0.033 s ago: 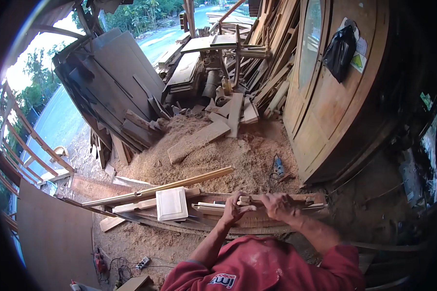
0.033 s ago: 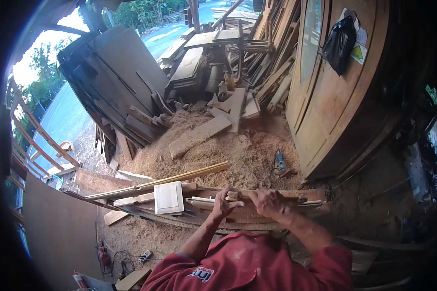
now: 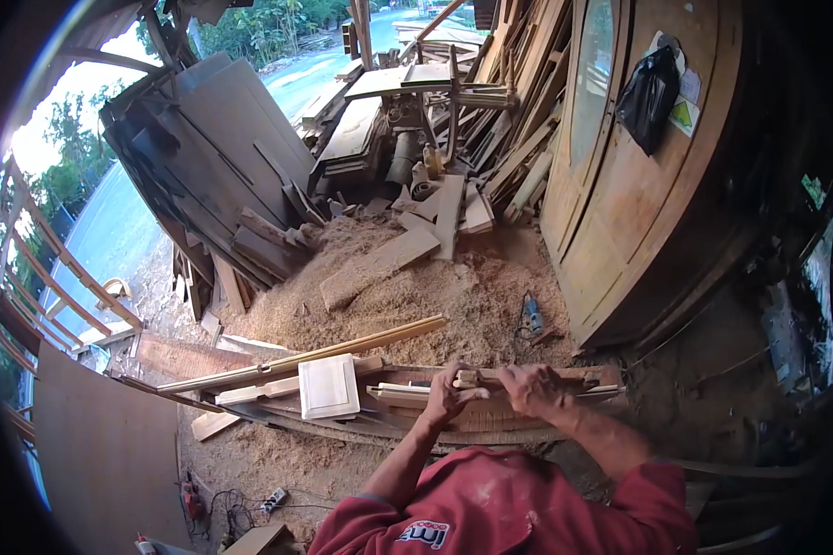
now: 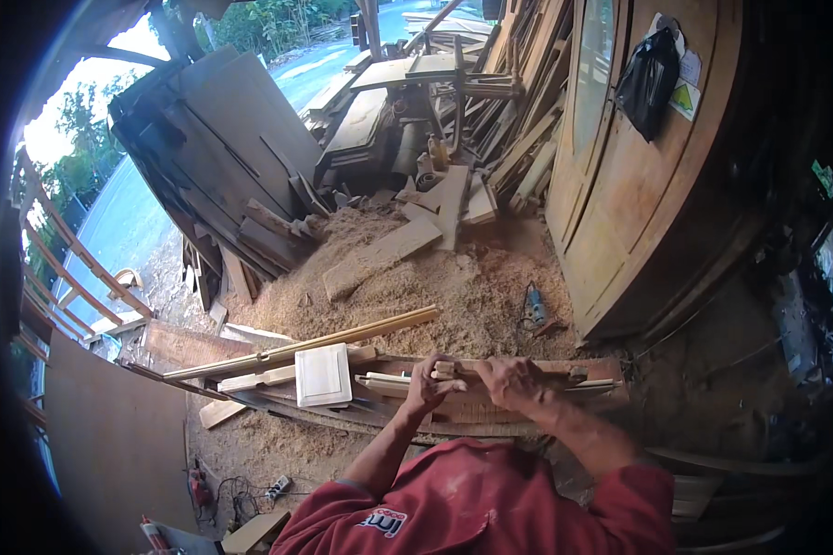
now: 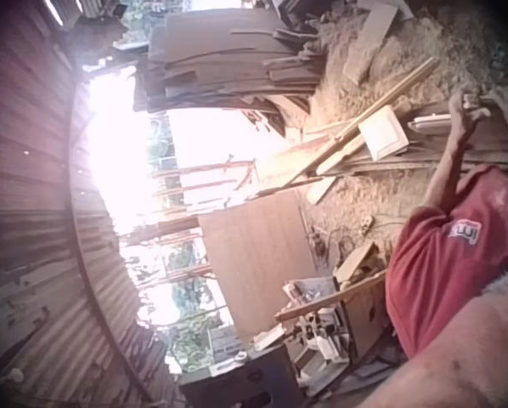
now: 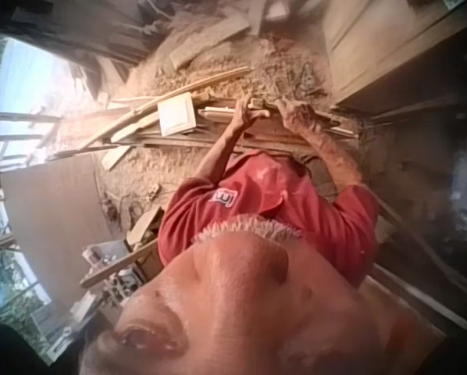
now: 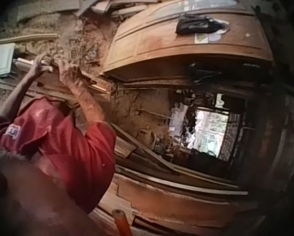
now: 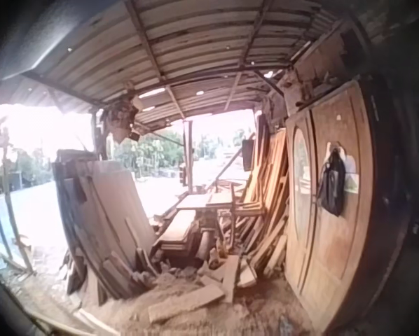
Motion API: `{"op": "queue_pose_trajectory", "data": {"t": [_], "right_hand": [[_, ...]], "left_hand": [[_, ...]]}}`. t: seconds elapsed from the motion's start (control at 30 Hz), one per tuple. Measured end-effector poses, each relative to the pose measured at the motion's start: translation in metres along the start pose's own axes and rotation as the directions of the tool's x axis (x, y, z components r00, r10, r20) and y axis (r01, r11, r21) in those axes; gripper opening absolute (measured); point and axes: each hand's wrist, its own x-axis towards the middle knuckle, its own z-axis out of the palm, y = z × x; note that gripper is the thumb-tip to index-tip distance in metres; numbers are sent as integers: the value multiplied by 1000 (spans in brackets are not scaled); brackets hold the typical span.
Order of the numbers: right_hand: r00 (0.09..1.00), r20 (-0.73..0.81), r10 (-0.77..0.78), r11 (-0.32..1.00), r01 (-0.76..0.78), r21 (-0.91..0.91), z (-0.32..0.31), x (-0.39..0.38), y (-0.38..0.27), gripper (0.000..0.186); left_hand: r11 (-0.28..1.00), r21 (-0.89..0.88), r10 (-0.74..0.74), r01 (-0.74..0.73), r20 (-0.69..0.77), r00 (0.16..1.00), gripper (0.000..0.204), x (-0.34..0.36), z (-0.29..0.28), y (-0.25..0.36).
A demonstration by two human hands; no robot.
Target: The person prepares a small wooden panel using a jointer and a handheld planer, then fits and hammers decorative trim pieces onto the edges of a larger wooden structure.
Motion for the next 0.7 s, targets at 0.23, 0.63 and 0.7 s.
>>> {"op": "queue_pose_trajectory", "data": {"t": [0.23, 0.63, 0.7], "right_hand": [[999, -53, -8, 999, 10, 43, -92, 26, -14, 22], [738, -396, 545, 810, -342, 477, -203, 0, 0, 47], [621, -422, 660, 723, -376, 579, -214, -30, 13, 48]], "left_hand": [[1000, -4, 21, -21, -22, 1000, 51, -10, -1, -15], [997, -74, 26, -28, -27, 999, 71, -5, -11, 8], [991, -129, 38, -30, 65, 997, 85, 0, -13, 18]]}}
